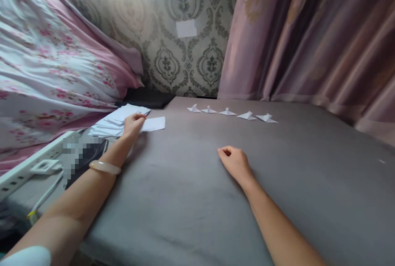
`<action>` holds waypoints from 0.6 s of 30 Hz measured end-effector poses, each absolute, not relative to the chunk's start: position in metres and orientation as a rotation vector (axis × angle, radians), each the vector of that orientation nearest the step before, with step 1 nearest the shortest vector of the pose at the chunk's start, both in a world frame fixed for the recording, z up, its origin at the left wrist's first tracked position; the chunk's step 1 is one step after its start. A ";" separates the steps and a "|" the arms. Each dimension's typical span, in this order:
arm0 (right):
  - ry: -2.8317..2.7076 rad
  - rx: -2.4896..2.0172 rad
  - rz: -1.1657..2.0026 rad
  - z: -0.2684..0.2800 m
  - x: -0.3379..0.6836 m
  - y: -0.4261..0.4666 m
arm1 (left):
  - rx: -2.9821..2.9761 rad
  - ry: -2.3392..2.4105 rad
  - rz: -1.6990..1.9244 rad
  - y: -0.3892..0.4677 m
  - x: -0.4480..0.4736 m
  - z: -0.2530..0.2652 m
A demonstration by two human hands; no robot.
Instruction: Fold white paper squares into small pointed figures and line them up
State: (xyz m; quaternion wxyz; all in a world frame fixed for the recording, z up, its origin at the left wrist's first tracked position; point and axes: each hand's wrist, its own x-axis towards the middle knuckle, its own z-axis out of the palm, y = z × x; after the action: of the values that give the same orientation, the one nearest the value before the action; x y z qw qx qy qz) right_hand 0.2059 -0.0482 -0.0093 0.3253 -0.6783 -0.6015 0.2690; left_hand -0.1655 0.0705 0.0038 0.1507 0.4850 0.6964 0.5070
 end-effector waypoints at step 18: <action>-1.603 -1.843 0.737 -0.007 0.205 -0.048 | 1.737 2.162 0.935 0.068 -0.178 -0.012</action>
State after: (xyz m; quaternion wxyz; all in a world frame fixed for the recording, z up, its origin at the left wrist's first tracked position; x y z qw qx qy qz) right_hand 0.2055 -0.0481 -0.0072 0.2906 -0.6912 -0.6012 0.2764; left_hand -0.1775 0.0680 -0.0123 0.1072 0.5902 0.7344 0.3175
